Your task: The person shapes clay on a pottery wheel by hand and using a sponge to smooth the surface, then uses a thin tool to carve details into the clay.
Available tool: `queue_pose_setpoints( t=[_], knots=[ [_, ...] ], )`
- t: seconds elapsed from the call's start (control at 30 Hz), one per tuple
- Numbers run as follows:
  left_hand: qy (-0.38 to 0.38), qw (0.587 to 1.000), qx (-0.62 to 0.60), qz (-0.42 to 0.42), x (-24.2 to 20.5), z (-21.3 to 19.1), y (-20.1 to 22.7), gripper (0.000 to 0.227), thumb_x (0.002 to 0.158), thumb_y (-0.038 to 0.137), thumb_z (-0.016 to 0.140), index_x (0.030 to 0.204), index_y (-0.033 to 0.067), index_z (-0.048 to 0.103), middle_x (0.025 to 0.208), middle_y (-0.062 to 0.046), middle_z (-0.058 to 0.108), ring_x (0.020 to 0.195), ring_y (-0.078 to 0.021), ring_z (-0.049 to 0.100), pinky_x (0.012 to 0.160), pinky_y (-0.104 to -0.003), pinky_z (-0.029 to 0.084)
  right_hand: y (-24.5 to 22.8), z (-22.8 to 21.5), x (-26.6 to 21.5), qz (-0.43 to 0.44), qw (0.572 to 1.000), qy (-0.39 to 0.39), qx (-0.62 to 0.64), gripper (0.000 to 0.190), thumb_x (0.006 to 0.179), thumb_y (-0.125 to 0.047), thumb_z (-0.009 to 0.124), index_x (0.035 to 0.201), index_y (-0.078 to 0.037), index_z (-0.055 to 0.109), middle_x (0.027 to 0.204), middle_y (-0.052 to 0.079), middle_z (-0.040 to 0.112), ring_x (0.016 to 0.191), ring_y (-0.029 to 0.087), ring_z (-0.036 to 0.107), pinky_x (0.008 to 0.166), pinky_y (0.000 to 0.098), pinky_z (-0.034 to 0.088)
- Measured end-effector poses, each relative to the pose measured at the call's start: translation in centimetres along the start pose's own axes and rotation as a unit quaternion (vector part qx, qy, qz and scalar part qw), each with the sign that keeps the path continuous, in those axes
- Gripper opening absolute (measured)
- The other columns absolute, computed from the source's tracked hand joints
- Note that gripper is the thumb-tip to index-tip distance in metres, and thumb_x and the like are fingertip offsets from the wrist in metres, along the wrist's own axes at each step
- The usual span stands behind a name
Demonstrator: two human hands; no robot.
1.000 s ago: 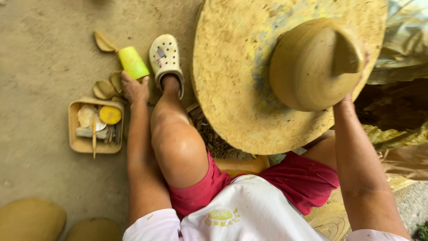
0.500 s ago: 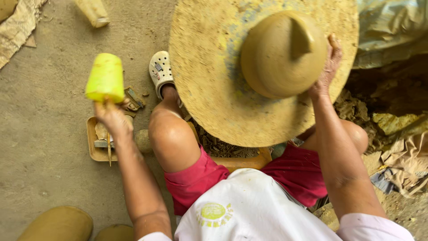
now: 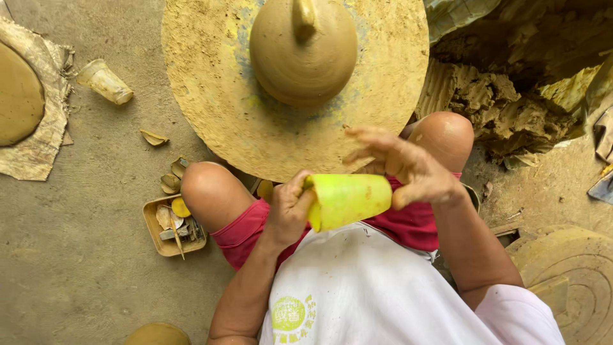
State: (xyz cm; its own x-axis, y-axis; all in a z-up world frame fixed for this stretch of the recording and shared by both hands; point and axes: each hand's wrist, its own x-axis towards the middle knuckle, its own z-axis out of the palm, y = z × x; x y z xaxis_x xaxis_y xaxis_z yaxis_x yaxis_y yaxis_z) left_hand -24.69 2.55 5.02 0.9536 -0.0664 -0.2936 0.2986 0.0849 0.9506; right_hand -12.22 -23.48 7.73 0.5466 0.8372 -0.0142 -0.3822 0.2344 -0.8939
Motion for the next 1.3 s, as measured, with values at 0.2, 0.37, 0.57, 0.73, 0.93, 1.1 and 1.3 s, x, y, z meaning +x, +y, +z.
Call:
queue_pose_setpoints(
  t=[0.2, 0.37, 0.57, 0.73, 0.93, 1.1, 1.3],
  knots=[
    [-0.019, 0.999, -0.029, -0.027, 1.1, 3.7, -1.6, 0.039, 0.108, 0.035, 0.049, 0.125, 0.0030, 0.063, 0.104, -0.006, 0.072, 0.095, -0.0111, 0.065, 0.084, -0.026, 0.057, -1.1, 2.0, -3.2, 0.014, 0.979, 0.126, -0.162, 0.074, 0.077, -0.011, 0.088, 0.144, -0.005, 0.057, 0.136, 0.009, 0.063, 0.128, 0.026, 0.062, 0.118, 0.0438, 0.048],
    [0.029, 0.890, 0.453, 0.036, 1.5, 3.0, -4.2, 0.063, 0.091, 0.037, 0.071, 0.141, 0.0033, 0.055, 0.145, -0.022, 0.049, 0.137, -0.0379, 0.042, 0.112, -0.053, 0.034, -2.3, -1.1, -4.2, -0.122, 0.940, 0.279, -0.155, 0.067, 0.079, -0.006, 0.090, 0.138, -0.010, 0.059, 0.137, 0.004, 0.057, 0.124, 0.016, 0.060, 0.111, 0.0361, 0.058],
    [-0.010, 0.805, 0.593, -0.022, 0.9, 2.5, -5.2, 0.085, 0.081, 0.045, 0.077, 0.151, 0.0109, 0.042, 0.157, -0.030, 0.032, 0.147, -0.0472, 0.028, 0.113, -0.061, 0.029, -4.4, -6.0, -2.0, -0.234, 0.910, 0.332, -0.085, 0.062, 0.084, -0.025, 0.088, 0.137, -0.008, 0.061, 0.122, 0.010, 0.068, 0.114, 0.019, 0.069, 0.103, 0.0347, 0.062],
    [-0.041, 0.760, 0.636, -0.127, 2.1, 1.5, -3.5, 0.103, 0.082, 0.056, 0.074, 0.162, 0.0214, 0.019, 0.158, -0.035, 0.021, 0.146, -0.0567, 0.021, 0.116, -0.068, 0.020, -3.9, -8.9, 0.4, -0.262, 0.899, 0.351, -0.013, 0.073, 0.090, -0.039, 0.084, 0.145, -0.007, 0.050, 0.118, 0.008, 0.065, 0.109, 0.017, 0.067, 0.104, 0.0337, 0.061],
    [-0.024, 0.700, 0.686, -0.196, 4.1, -0.3, -2.7, 0.109, 0.078, 0.061, 0.075, 0.161, 0.0257, 0.014, 0.160, -0.038, 0.013, 0.144, -0.0612, 0.017, 0.115, -0.068, 0.018, -2.6, -10.2, 0.8, -0.265, 0.890, 0.367, -0.053, 0.055, 0.110, -0.037, 0.071, 0.150, -0.008, 0.047, 0.119, 0.004, 0.063, 0.106, 0.015, 0.065, 0.100, 0.0327, 0.059],
    [0.099, 0.767, 0.622, -0.127, 5.3, -3.4, -3.1, 0.097, 0.085, 0.054, 0.074, 0.160, 0.0118, 0.029, 0.160, -0.040, 0.013, 0.147, -0.0606, 0.013, 0.116, -0.070, 0.020, -3.2, -9.2, 0.3, -0.227, 0.874, 0.419, 0.094, 0.052, 0.113, -0.040, 0.057, 0.146, -0.003, 0.044, 0.114, 0.008, 0.063, 0.109, 0.020, 0.066, 0.105, 0.0386, 0.061],
    [0.050, 0.819, 0.571, -0.029, 4.7, -1.3, -3.9, 0.086, 0.086, 0.048, 0.073, 0.155, 0.0084, 0.040, 0.164, -0.033, 0.016, 0.152, -0.0541, 0.012, 0.118, -0.069, 0.020, -4.1, -6.7, -0.1, -0.128, 0.869, 0.439, 0.189, 0.055, 0.093, -0.022, 0.068, 0.140, -0.005, 0.044, 0.122, 0.012, 0.068, 0.117, 0.028, 0.071, 0.097, 0.0497, 0.062]
  ],
)
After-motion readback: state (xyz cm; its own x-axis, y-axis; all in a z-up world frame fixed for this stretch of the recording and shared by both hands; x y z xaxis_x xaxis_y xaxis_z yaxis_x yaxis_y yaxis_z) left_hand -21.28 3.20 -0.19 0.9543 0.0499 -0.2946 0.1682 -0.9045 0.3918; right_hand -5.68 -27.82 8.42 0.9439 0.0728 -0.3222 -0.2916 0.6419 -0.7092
